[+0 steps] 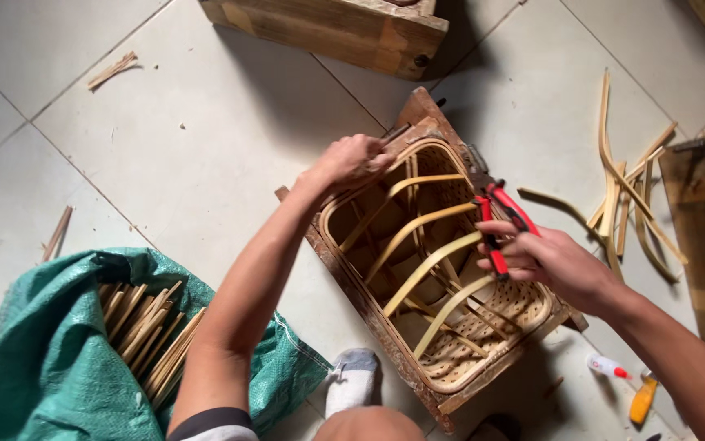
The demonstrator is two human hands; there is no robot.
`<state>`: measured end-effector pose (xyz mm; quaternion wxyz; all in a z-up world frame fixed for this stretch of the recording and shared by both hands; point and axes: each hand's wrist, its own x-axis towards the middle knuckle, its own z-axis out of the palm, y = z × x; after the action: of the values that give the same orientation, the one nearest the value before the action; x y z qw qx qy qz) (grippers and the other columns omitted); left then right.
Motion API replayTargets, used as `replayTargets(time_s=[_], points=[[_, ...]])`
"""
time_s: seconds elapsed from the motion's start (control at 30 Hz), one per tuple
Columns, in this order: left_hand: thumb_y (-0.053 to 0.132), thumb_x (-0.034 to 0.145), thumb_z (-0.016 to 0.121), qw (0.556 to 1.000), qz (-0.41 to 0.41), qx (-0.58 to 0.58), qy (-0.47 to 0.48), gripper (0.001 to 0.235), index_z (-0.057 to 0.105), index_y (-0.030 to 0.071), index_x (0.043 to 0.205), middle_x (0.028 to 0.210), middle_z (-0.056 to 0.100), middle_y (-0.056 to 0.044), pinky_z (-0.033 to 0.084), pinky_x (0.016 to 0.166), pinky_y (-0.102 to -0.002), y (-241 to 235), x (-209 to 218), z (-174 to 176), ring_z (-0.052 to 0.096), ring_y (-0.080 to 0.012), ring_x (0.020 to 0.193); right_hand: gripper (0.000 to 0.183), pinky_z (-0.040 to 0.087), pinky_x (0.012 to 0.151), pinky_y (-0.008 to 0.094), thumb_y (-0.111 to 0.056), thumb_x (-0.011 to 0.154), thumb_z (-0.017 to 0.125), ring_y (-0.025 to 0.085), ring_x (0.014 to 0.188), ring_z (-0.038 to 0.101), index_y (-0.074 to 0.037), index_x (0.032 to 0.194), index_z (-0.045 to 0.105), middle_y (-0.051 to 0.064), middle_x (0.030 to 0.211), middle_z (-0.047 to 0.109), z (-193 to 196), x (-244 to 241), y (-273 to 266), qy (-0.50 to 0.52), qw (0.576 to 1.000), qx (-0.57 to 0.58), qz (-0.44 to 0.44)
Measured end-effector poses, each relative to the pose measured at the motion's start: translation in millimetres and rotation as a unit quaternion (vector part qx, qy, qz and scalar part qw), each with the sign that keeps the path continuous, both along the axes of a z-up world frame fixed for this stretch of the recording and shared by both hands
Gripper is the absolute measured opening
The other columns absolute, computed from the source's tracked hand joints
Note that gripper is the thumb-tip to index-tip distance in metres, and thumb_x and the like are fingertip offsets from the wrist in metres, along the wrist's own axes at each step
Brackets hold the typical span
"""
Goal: The person assembles a rectangular woven basket by applying glue to the frame and inserting curved bamboo strips. They use a hammer to tap the strips into place and pliers to adjust the frame, repeating the process for multiple baskets.
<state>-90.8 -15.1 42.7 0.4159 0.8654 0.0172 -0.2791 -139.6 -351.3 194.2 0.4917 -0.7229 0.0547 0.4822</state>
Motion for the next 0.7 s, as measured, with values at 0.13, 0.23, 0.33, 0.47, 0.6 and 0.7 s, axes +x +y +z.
replayTargets(time_s=[0.13,0.23,0.33,0.47,0.6,0.7], points=[[0.025,0.079,0.081,0.993,0.0,-0.043,-0.112,0.085,0.039,0.008,0.151,0.121,0.065,-0.02,0.054,0.094,-0.047,-13.3,-0.3,-14.5,0.066,-0.034,0.103,0.053,0.054,0.082,0.039,-0.023,0.1,0.042,0.02,0.106,0.073,0.006,0.143,0.054,0.0,0.13,0.064,-3.3,26.9,55.0,0.053,0.994,-0.093,-0.012],[0.006,0.078,0.072,0.988,0.021,-0.01,-0.15,0.081,0.034,0.001,0.15,0.117,0.067,-0.024,0.056,0.093,-0.046,-29.3,-0.6,-28.1,0.068,-0.0353,0.1,0.057,0.05,0.075,0.032,-0.023,0.093,0.044,0.015,0.097,0.072,-0.011,0.147,0.054,0.01,0.098,0.069,-3.0,34.9,73.9,0.056,0.985,-0.163,0.012],[-0.006,0.083,0.057,0.976,0.03,0.059,-0.206,0.056,0.045,-0.004,0.138,0.108,0.069,-0.027,0.063,0.077,-0.042,-43.8,3.7,-37.3,0.072,-0.035,0.088,0.056,0.049,0.074,0.029,-0.025,0.092,0.046,0.014,0.09,0.07,-0.013,0.145,0.054,0.006,0.093,0.071,-3.8,37.8,85.0,0.038,0.98,-0.19,0.034],[-0.009,0.093,0.049,0.956,0.054,0.067,-0.282,0.021,0.056,-0.006,0.113,0.098,0.07,-0.03,0.065,0.062,-0.038,-55.2,5.8,-55.0,0.074,-0.0338,0.076,0.048,0.048,0.069,0.031,-0.023,0.091,0.045,0.015,0.078,0.067,-0.011,0.136,0.059,0.007,0.084,0.07,-11.3,36.8,89.2,0.025,0.979,-0.198,0.042],[-0.005,0.096,0.049,0.942,0.061,0.059,-0.325,0.013,0.056,-0.005,0.107,0.094,0.071,-0.03,0.064,0.06,-0.039,-52.4,10.3,-69.2,0.073,-0.0337,0.073,0.033,0.051,0.066,0.032,-0.024,0.095,0.046,0.017,0.071,0.068,-0.002,0.111,0.067,0.009,0.077,0.066,-19.2,39.8,87.3,-0.007,0.98,-0.195,0.041],[-0.008,0.096,0.044,0.957,0.063,0.033,-0.281,0.017,0.055,-0.005,0.109,0.09,0.071,-0.027,0.064,0.058,-0.037,-54.4,9.2,-69.0,0.073,-0.0311,0.07,0.028,0.047,0.062,0.034,-0.022,0.095,0.051,0.018,0.069,0.066,-0.001,0.09,0.068,0.009,0.075,0.065,-18.9,40.7,80.9,0.003,0.981,-0.189,0.046]])
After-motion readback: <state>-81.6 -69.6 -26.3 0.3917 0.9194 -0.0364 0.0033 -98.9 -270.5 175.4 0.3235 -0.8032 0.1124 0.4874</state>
